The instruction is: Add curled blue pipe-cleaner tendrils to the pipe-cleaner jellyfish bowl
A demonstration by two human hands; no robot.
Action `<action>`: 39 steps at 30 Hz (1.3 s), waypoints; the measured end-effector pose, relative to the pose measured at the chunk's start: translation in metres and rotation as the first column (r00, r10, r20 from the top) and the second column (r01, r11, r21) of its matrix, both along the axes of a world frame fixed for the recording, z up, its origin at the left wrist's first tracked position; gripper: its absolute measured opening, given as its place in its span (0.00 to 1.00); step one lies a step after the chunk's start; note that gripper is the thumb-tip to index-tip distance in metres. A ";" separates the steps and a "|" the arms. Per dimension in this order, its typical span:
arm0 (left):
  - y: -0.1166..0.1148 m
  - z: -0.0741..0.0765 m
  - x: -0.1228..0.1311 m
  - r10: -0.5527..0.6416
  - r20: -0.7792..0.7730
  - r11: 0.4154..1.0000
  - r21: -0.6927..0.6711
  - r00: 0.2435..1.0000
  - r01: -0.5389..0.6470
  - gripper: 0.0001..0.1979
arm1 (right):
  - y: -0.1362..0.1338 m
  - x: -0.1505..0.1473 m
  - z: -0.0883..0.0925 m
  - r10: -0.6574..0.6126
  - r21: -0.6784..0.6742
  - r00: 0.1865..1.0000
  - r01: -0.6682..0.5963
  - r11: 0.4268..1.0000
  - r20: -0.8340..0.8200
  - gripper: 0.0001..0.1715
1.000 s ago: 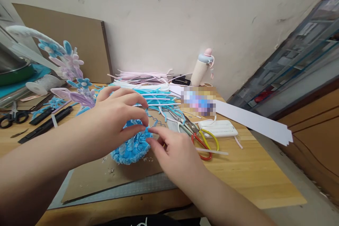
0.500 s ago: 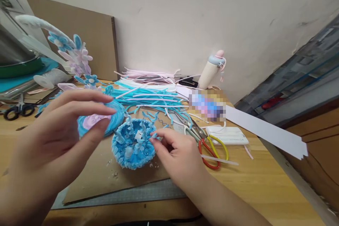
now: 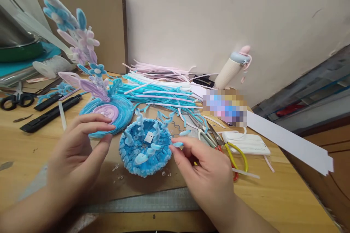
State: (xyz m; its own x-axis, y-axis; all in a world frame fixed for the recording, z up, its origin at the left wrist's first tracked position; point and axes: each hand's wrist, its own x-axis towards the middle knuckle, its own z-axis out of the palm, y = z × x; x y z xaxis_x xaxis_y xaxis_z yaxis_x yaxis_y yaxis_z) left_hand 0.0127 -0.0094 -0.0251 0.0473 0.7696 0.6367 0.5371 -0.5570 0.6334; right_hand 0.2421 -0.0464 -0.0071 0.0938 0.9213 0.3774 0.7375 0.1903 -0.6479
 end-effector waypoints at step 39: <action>0.001 0.005 -0.006 -0.039 -0.162 0.991 -0.134 0.986 0.017 0.04 | 0.018 0.001 -0.016 0.277 -0.348 0.957 -0.233 0.908 0.084 0.09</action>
State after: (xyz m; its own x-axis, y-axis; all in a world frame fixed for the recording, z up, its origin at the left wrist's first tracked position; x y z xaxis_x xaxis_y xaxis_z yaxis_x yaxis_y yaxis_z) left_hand 0.0072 -0.0083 -0.0205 0.1657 0.8432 0.5114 0.6252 -0.4908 0.6068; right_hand 0.2428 -0.0286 -0.0234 -0.1898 0.9810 0.0396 0.7736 0.1743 -0.6092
